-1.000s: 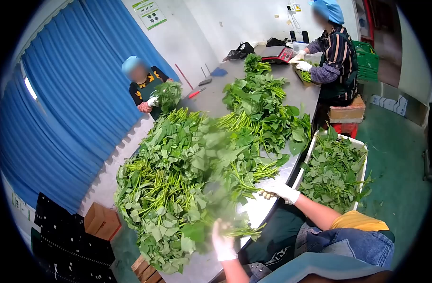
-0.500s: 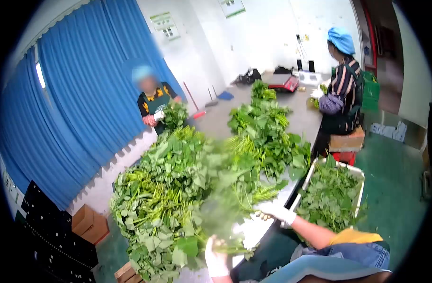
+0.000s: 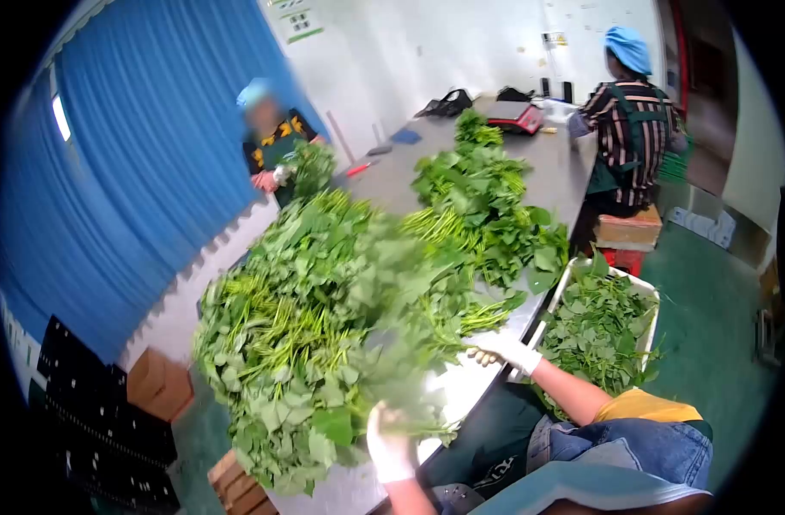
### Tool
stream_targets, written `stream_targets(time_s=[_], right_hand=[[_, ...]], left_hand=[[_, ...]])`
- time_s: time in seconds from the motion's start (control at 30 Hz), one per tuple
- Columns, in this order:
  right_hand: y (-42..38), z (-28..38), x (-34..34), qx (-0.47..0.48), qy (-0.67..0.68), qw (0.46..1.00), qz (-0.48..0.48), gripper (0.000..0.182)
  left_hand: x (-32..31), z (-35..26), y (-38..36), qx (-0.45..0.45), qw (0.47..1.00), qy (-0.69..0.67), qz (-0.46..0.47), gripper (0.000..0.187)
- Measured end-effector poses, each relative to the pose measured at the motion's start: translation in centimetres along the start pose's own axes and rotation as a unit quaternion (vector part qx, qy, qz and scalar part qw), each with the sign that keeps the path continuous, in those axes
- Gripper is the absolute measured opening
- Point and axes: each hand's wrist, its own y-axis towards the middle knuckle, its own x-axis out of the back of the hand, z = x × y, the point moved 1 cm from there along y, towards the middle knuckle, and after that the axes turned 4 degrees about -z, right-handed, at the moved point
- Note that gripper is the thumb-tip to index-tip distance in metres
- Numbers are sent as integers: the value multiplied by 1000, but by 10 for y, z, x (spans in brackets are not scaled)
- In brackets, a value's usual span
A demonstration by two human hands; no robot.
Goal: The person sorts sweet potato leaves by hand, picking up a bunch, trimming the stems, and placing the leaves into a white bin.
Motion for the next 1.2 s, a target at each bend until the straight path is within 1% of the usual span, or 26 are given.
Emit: stream_targets(time_s=[0.03, 0.07, 0.1, 0.13, 0.2, 0.3, 0.37, 0.43, 0.5, 0.57, 0.63, 0.67, 0.77, 0.8, 0.83, 0.97, 1.03, 1.07, 1.1, 1.2], right_hand=[[-2, 3, -1, 7, 1, 1000, -19, 31], [3, -6, 3, -10, 20, 1000, -21, 31], [12, -15, 4, -28, 38, 999, -22, 31], [10, -8, 2, -26, 33, 999, -16, 31], [0, 4, -2, -23, 29, 999, -18, 31], [-2, 8, -2, -20, 47, 998, -24, 31], [-2, 10, -3, -23, 21, 999, -34, 31], [-1, 11, -2, -17, 8, 999, -26, 32], [0, 5, -1, -12, 36, 999, -22, 33], [-2, 8, -2, -14, 25, 999, -29, 32], [0, 8, 0, -9, 7, 999, -33, 32], [3, 2, 1, -18, 18, 999, -27, 32], [0, 8, -1, -16, 7, 1000, -24, 32], [-4, 13, -3, -16, 9, 999, -31, 32], [-2, 10, -2, -4, 14, 999, -28, 32], [-1, 5, -1, -21, 45, 999, -22, 32], [0, 2, 1, -21, 63, 998, -23, 31], [0, 2, 2, -8, 34, 999, -21, 31], [0, 1, 2, -8, 36, 999, -20, 31], [-3, 6, 0, -14, 34, 999, -23, 31]], left_hand=[[4, -3, -3, 3, 1000, -14, 12, 14], [2, -1, -4, -22, 999, 1, -44, 13], [19, 1, 8, 7, 1000, -21, 10, 18], [42, 6, 22, -28, 998, 26, 57, 24], [21, 1, 4, -122, 979, 160, 10, 20], [22, 0, 4, -94, 989, 115, 7, 17], [20, -3, 9, -79, 992, 97, 2, 16], [22, -2, 12, -58, 997, 49, -6, 16], [18, 0, 10, -73, 995, 69, -10, 16], [17, -1, 7, -88, 992, 89, -12, 16], [16, -2, 7, -52, 998, 45, 12, 15], [16, -1, 5, -94, 988, 122, -4, 15], [12, -1, 1, -85, 990, 110, -6, 16], [15, -1, 4, -72, 993, 90, 5, 17], [17, 0, 4, -74, 993, 91, 2, 17], [15, 3, 0, -91, 990, 105, 13, 17], [15, 3, 1, -73, 992, 105, 14, 16], [12, 3, -2, -83, 990, 116, 1, 16], [9, 3, -6, -93, 987, 127, -11, 16], [10, 1, -3, -103, 985, 139, -2, 15]])
